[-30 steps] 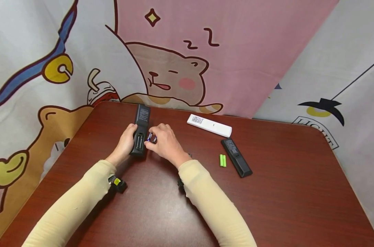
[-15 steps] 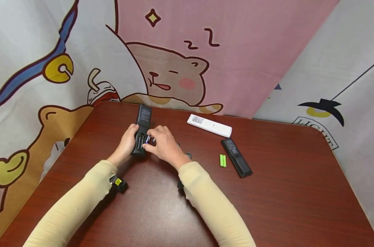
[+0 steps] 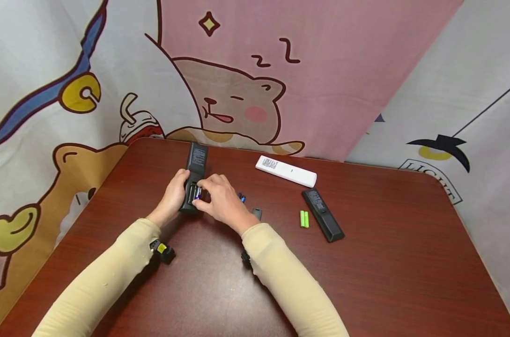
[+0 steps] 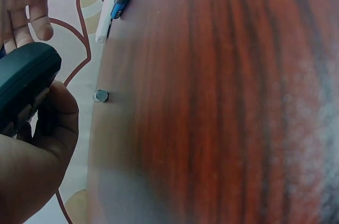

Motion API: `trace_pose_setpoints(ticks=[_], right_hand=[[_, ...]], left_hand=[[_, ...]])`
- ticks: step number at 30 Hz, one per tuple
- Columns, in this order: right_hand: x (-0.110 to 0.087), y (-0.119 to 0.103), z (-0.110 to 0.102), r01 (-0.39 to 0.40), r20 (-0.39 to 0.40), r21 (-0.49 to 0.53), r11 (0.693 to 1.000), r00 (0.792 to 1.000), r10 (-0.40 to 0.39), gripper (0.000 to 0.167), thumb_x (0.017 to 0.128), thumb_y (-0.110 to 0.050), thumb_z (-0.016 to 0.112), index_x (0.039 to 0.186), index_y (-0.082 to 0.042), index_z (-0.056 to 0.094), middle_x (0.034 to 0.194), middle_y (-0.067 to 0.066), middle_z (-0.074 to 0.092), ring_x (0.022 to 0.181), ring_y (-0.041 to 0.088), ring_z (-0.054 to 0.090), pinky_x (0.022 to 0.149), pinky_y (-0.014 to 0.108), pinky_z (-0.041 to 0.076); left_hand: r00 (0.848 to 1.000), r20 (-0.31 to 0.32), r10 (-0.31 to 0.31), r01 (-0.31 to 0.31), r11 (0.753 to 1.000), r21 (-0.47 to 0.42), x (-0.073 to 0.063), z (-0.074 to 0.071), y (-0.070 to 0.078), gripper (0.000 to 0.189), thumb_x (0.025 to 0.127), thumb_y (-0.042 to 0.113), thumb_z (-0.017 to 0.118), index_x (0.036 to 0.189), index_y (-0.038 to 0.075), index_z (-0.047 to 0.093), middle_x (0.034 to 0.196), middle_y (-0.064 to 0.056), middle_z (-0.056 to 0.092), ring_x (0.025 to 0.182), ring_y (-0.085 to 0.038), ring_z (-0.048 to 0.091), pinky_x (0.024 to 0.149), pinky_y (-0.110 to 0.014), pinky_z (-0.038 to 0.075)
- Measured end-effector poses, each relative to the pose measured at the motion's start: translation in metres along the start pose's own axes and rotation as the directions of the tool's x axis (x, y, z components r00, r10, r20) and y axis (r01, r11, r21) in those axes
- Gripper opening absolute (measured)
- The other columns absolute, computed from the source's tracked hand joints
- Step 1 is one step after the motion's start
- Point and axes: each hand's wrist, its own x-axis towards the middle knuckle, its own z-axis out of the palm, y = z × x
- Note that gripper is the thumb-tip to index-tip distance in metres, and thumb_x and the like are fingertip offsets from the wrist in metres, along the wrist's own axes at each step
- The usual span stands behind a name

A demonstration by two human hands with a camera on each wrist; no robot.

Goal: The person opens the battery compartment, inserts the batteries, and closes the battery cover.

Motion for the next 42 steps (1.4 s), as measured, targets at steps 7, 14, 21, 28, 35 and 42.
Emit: trace_pose_setpoints(ticks=[7,14,21,28,35,42], right_hand=[[-0.001,-0.002,0.002,0.02,-0.014,0.023,1.0,1.0,-0.02,0.035,0.087,-0.019,0.084,0.114,-0.003,0.069,0.108,0.012,0.068,0.102,0.026,0.058,0.09,0.04,0.051],[-0.001,-0.001,0.006,0.059,-0.033,0.021,0.998,0.998,-0.058,0.034,0.087,-0.019,0.084,0.111,-0.002,0.07,0.106,0.014,0.068,0.099,0.026,0.058,0.088,0.039,0.05],[-0.001,-0.001,0.008,0.1,-0.033,-0.031,0.995,0.994,-0.101,0.036,0.087,-0.021,0.084,0.113,-0.001,0.07,0.108,0.01,0.065,0.102,0.026,0.058,0.089,0.038,0.052],[-0.003,0.001,0.011,0.112,-0.03,-0.039,0.993,0.993,-0.113,0.03,0.088,-0.021,0.084,0.109,-0.003,0.072,0.108,0.009,0.064,0.103,0.026,0.058,0.092,0.037,0.052],[-0.003,0.002,0.011,0.12,-0.024,-0.028,0.992,0.992,-0.12,0.022,0.09,-0.02,0.082,0.101,-0.004,0.072,0.106,0.009,0.062,0.102,0.025,0.06,0.094,0.038,0.053],[-0.004,0.001,0.012,0.123,-0.042,0.001,0.992,0.992,-0.123,0.02,0.091,-0.02,0.081,0.098,-0.004,0.07,0.102,0.008,0.061,0.095,0.021,0.061,0.085,0.035,0.054]], left_hand=[[1.0,0.001,0.004,-0.004,1.0,0.01,0.001,-0.001,-0.001,0.033,0.112,0.028,0.029,0.109,0.002,0.05,0.096,-0.011,0.054,0.078,-0.011,0.056,0.07,-0.021,0.047],[1.0,-0.003,0.006,-0.005,1.0,0.025,0.001,-0.003,-0.001,0.033,0.112,0.029,0.03,0.108,0.003,0.05,0.095,-0.009,0.053,0.077,-0.01,0.054,0.068,-0.02,0.045],[1.0,0.002,-0.007,0.007,1.0,-0.008,0.001,-0.002,-0.001,0.032,0.112,0.028,0.029,0.108,0.004,0.049,0.094,-0.009,0.053,0.076,-0.01,0.055,0.067,-0.021,0.046],[1.0,0.01,-0.005,0.006,0.999,-0.042,0.001,-0.002,-0.003,0.031,0.112,0.028,0.028,0.107,0.004,0.047,0.093,-0.009,0.051,0.076,-0.012,0.054,0.067,-0.021,0.046],[1.0,0.007,-0.001,0.002,0.998,-0.06,0.001,-0.001,-0.004,0.03,0.112,0.027,0.03,0.106,0.004,0.048,0.09,-0.008,0.052,0.072,-0.012,0.054,0.065,-0.022,0.046],[1.0,0.02,-0.002,0.003,0.997,-0.075,0.0,-0.001,-0.003,0.029,0.112,0.027,0.029,0.105,0.005,0.047,0.09,-0.008,0.051,0.071,-0.012,0.054,0.063,-0.023,0.047]])
